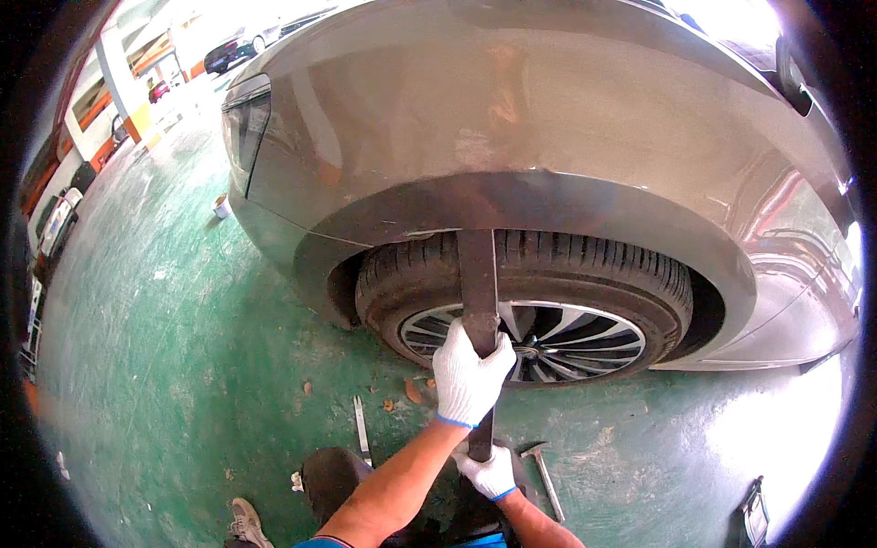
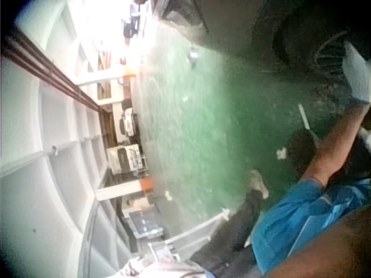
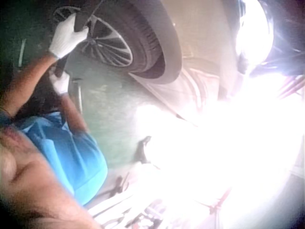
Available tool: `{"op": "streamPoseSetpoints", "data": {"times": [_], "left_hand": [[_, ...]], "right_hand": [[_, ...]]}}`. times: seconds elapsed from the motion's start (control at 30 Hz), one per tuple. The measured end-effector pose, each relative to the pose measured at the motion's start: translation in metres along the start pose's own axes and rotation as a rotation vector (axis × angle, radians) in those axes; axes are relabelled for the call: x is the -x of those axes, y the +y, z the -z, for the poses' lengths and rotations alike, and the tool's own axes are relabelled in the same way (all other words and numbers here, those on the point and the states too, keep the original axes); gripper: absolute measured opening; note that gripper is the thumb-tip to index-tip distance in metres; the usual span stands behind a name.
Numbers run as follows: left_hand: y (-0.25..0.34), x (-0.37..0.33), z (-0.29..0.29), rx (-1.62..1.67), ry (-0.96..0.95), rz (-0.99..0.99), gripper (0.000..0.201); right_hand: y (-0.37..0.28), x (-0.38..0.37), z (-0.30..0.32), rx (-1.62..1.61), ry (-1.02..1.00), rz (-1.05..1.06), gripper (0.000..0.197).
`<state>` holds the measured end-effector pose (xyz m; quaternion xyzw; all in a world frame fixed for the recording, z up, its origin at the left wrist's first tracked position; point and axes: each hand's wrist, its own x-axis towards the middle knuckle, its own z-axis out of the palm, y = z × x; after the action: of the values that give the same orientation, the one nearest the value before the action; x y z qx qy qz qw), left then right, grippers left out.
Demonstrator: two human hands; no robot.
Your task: The person is repairing a dent on the rear wheel arch of a beige car. They use a metal bar inserted into the wheel well to push the panel outward and a hammer to tap the area, repeatedly checking the surface with their hand.
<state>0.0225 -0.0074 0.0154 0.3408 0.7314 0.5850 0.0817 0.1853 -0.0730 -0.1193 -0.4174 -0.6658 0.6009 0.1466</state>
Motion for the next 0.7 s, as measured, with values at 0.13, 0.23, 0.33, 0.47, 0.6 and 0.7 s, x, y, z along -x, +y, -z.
{"op": "streamPoseSetpoints", "data": {"times": [0.13,0.23,0.33,0.47,0.6,0.7], "left_hand": [[-0.004,-0.003,-0.004,0.035,-0.011,0.002,0.034],[-0.004,-0.005,-0.002,0.037,-0.046,0.019,0.029],[-0.010,-0.008,-0.005,0.057,-0.003,-0.037,0.030],[-0.013,-0.011,-0.004,0.096,0.012,-0.074,0.032],[-0.008,-0.009,0.002,0.082,-0.035,-0.042,0.032],[-0.003,-0.007,0.004,0.045,-0.062,0.018,0.030]], "right_hand": [[0.011,-0.011,-0.001,-0.022,-0.008,-0.025,0.012],[0.026,-0.021,-0.007,-0.006,0.035,0.105,0.012],[0.035,-0.044,-0.007,0.011,0.059,0.210,0.013],[0.045,-0.051,-0.018,0.119,0.079,0.371,0.012],[0.024,-0.029,-0.011,-0.011,-0.011,0.096,0.012],[0.017,-0.019,-0.007,-0.014,-0.016,0.069,0.011]]}}
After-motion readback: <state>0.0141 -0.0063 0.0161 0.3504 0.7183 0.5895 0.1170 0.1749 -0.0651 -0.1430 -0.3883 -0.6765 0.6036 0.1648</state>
